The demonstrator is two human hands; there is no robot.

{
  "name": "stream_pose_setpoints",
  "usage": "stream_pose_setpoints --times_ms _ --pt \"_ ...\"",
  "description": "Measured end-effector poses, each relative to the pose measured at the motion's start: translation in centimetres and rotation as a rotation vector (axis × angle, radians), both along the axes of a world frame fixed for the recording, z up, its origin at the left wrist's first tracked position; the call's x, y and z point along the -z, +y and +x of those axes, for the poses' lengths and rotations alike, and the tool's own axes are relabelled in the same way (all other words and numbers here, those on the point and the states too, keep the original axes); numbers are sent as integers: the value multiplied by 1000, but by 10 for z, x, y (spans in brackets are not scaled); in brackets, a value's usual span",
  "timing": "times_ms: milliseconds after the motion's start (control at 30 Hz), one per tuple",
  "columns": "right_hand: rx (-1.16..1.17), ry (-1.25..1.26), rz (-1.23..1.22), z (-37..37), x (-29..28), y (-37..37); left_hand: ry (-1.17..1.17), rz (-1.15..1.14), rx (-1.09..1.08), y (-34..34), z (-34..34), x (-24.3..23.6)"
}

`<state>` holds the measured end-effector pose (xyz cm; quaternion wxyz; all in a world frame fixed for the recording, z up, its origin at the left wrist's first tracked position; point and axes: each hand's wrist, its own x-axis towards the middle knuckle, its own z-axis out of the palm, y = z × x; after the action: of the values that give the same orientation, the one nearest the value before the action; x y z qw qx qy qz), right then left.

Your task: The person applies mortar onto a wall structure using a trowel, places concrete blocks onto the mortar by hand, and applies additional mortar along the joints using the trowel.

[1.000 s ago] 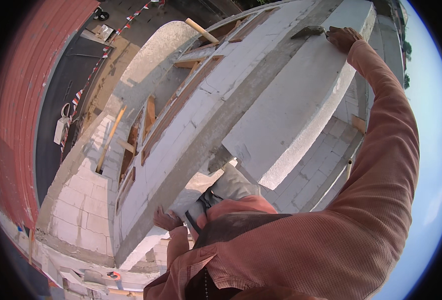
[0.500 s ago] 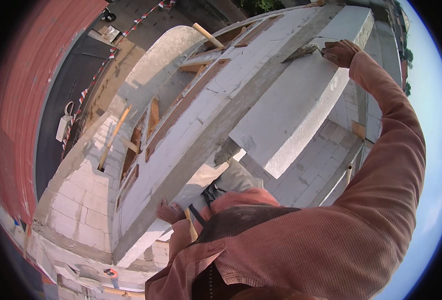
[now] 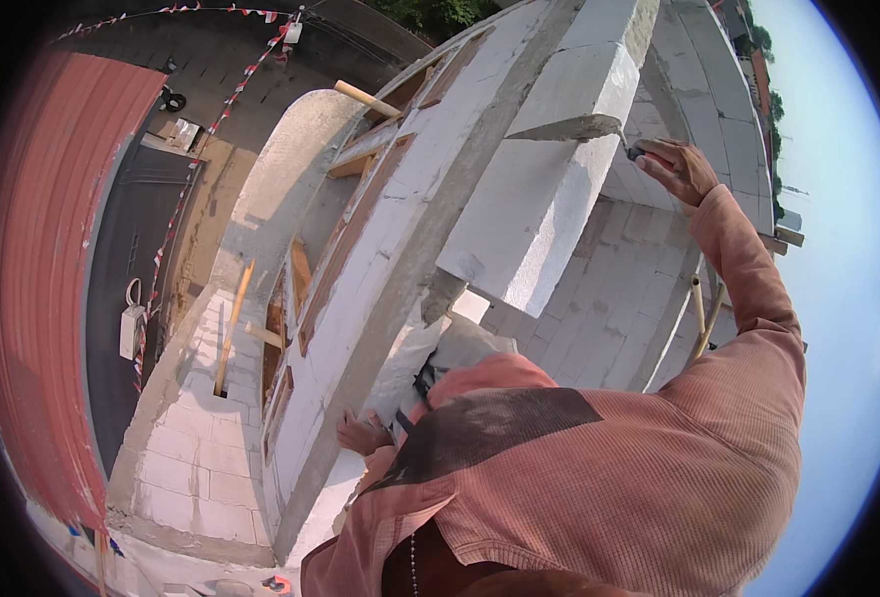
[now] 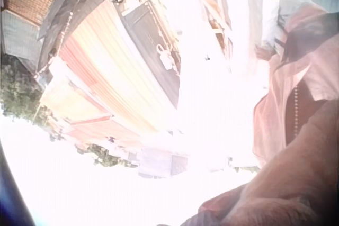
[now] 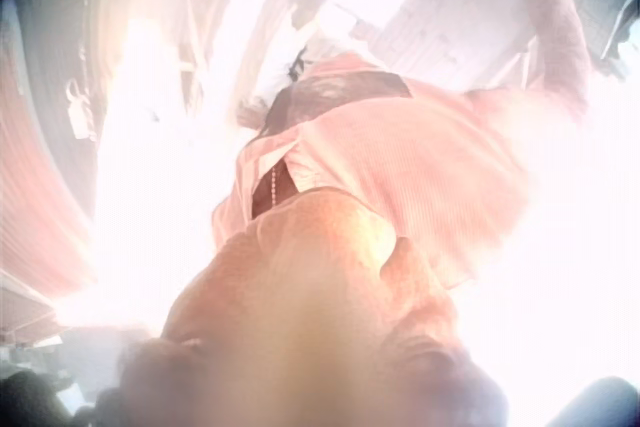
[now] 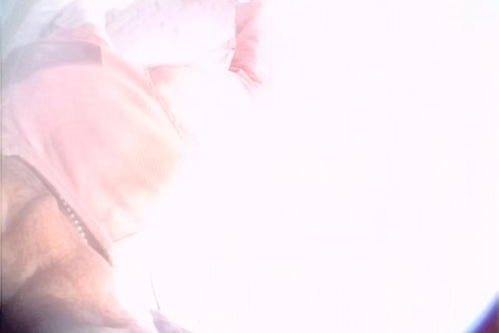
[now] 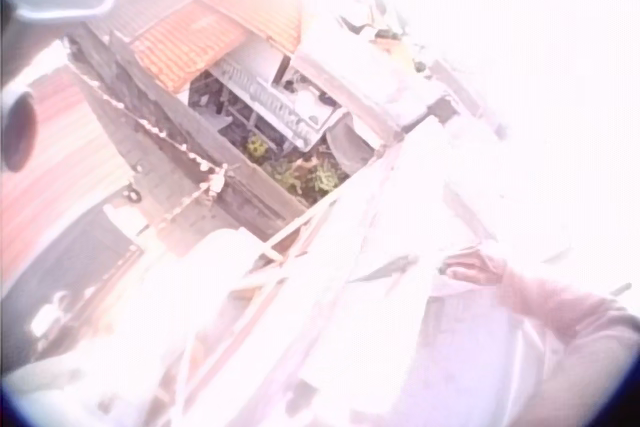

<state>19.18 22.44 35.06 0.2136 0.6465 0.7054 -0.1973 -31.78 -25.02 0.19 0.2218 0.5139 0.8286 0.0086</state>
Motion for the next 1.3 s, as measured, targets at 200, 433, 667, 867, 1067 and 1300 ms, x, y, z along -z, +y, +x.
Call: stream_pose_setpoints --times_ms 200,433,667,867,1067,1300 --pt "761 478 457 -43 80 -209 -101 -253 29 15 -7 -9" --pt "903 495 539 -90 223 -262 -137 -310 78 5 -17 11" --pt "1004 680 326 -38 277 -293 -166 -371 70 6 -21 10" --pt "830 338 249 -58 263 -317 -158 -438 39 9 -30 13" --pt "859 198 218 -94 249 -362 -113 -348 21 8 -20 14" --pt "1340 441 397 -126 176 -380 -126 -412 102 -2 -30 24"
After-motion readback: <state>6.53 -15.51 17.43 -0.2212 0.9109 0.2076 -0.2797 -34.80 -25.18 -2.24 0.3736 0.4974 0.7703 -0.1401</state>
